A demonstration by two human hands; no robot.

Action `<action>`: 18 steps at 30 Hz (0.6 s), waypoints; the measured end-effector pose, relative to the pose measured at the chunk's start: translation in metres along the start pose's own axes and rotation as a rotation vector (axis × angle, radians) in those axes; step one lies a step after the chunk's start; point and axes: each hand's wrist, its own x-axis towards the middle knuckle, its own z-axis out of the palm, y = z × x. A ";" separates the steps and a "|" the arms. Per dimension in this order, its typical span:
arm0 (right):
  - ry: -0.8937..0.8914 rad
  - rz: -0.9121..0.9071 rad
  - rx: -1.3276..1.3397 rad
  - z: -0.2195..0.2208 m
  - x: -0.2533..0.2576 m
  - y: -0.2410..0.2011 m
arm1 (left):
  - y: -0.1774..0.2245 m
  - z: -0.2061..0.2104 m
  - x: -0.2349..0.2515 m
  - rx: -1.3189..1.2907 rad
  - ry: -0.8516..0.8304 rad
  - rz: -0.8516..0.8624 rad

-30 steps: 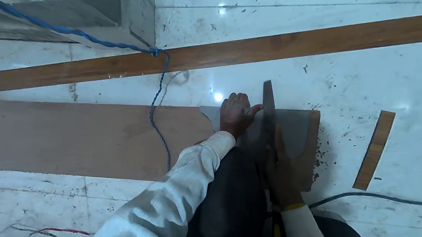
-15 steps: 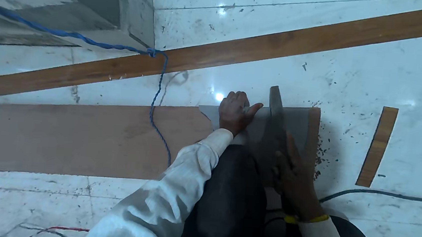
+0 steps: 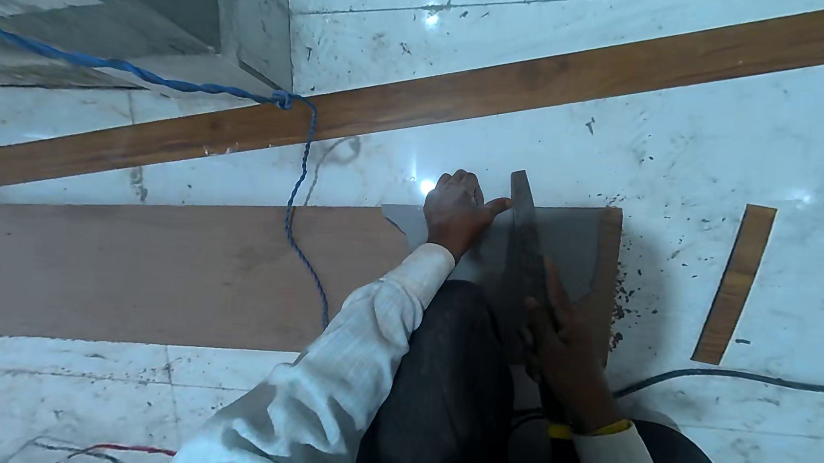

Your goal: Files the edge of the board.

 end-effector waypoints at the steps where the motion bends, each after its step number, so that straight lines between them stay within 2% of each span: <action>1: -0.002 -0.003 0.005 0.000 0.000 0.000 | 0.001 0.000 0.000 0.002 -0.003 -0.003; 9: -0.024 0.006 0.028 -0.002 0.003 0.003 | 0.004 -0.003 0.001 0.007 -0.062 -0.048; 18: 0.118 -0.049 -0.341 0.014 0.007 -0.014 | 0.002 -0.003 0.000 0.024 -0.035 0.000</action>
